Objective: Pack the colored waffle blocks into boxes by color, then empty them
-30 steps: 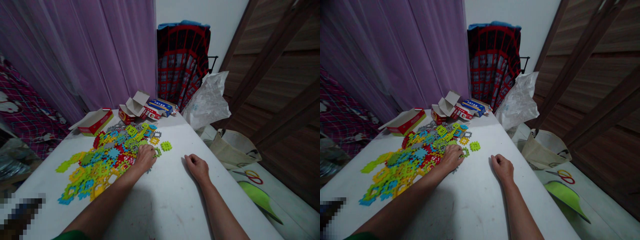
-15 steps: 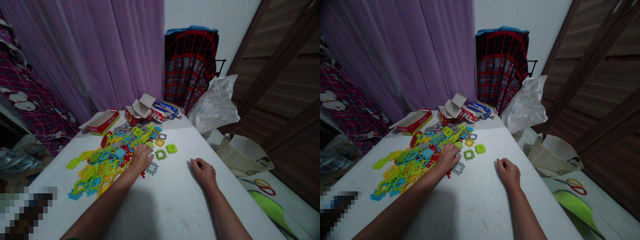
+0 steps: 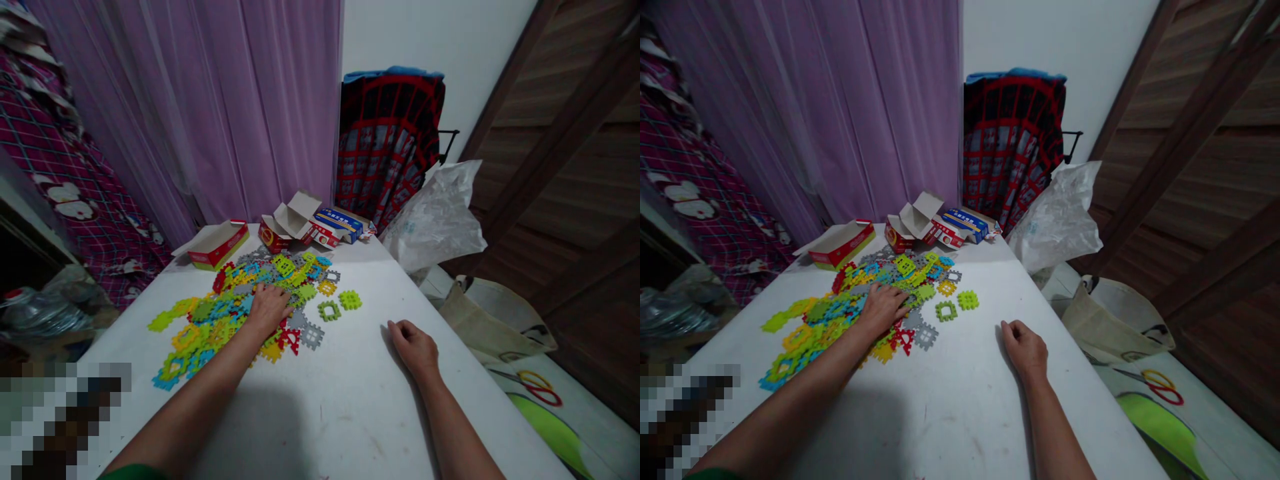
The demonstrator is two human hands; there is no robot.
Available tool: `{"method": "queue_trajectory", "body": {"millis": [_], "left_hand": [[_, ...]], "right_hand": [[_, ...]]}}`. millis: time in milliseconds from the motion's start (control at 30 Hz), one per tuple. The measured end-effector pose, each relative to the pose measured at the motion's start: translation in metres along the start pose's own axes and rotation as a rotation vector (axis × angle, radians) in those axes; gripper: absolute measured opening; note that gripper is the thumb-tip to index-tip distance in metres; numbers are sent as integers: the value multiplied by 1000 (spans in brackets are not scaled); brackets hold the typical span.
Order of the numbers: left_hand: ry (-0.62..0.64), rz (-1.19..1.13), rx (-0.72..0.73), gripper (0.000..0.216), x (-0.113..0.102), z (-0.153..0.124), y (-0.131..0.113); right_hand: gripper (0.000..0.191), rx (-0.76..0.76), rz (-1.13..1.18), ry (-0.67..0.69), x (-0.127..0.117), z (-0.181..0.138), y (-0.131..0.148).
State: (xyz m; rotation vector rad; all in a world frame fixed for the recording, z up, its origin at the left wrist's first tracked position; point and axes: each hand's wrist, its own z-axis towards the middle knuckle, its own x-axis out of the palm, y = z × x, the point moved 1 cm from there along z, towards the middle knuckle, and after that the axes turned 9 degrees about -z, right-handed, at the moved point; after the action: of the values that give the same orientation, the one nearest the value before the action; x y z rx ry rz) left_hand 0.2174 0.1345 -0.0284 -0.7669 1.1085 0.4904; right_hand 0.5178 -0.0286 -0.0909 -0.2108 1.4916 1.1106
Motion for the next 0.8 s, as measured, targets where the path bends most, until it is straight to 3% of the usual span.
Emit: {"method": "queue_trajectory", "body": {"millis": [233, 400, 567, 800], "left_hand": [[-111, -298, -140, 17, -11, -7, -1], [-142, -704, -337, 27, 13, -20, -25], [-82, -1064, -478, 41, 38, -39, -50], [-11, -1398, -636, 44, 49, -51, -65]], "right_hand": [[45, -4, 13, -46, 0, -2, 4], [44, -83, 196, -87, 13, -9, 19], [39, -221, 403, 10, 25, -23, 47], [50, -172, 738, 263, 32, -44, 75]]}}
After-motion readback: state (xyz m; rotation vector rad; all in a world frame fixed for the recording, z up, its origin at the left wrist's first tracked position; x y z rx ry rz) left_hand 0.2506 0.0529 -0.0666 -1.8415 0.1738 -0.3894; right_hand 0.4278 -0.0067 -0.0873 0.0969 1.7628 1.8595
